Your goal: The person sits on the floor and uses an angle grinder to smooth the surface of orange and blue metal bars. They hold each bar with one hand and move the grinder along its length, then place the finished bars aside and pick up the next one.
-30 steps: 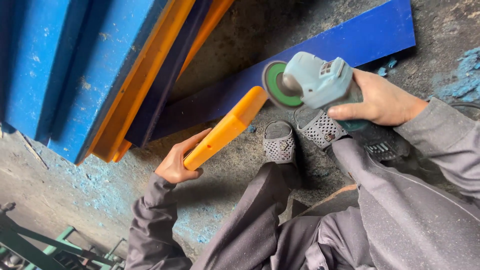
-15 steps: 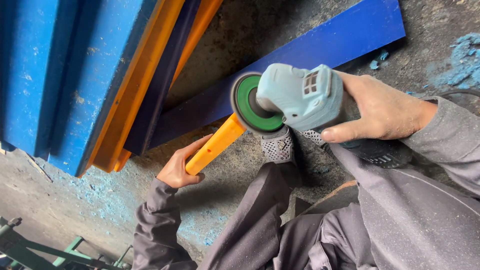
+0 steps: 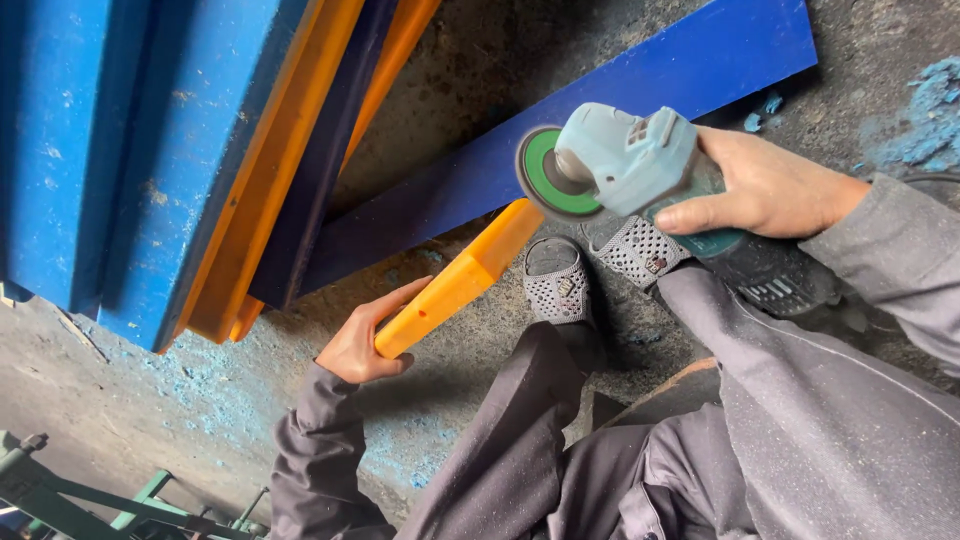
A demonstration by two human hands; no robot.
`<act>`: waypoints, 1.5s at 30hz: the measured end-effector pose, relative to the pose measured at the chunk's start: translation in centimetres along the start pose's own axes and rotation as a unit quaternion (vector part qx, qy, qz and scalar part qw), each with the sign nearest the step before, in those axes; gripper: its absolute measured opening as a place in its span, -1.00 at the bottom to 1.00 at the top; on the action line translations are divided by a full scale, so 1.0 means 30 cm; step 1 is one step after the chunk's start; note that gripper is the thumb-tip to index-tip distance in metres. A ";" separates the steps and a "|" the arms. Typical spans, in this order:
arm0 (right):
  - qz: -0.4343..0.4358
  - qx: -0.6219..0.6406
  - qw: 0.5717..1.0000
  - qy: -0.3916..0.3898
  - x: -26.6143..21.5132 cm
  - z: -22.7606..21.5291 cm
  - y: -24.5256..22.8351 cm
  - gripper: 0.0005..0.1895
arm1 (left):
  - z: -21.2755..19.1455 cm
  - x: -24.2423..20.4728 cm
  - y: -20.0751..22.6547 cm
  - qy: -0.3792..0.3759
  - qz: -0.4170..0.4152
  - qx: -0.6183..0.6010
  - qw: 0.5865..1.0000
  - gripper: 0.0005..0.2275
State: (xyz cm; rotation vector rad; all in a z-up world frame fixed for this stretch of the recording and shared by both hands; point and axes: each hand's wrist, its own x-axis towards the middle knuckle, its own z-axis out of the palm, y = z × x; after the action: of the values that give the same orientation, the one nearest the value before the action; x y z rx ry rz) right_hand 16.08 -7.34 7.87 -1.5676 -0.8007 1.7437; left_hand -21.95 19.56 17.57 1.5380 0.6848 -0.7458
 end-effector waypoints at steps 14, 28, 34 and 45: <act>0.001 0.004 0.998 -0.059 -0.015 0.032 -0.126 0.03 | 0.002 0.014 -0.007 0.011 -0.010 -0.013 1.000 -0.13; -0.031 0.002 0.999 0.011 -0.053 0.002 0.009 -0.03 | -0.021 0.033 -0.035 0.026 -0.015 -0.001 1.000 -0.14; -0.007 0.077 0.996 0.043 -0.161 -0.025 0.073 -0.07 | 0.042 0.180 -0.115 0.101 0.030 0.000 0.994 -0.12; 0.016 0.246 0.955 0.165 -0.294 -0.036 0.084 -0.32 | 0.188 0.465 -0.142 0.257 0.108 0.125 0.952 -0.46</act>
State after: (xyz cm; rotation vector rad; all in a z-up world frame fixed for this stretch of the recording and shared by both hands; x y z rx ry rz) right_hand 17.60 -15.87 11.02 -1.4662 -0.1561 1.4938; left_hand -17.08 14.38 3.66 2.0344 0.8032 -0.2652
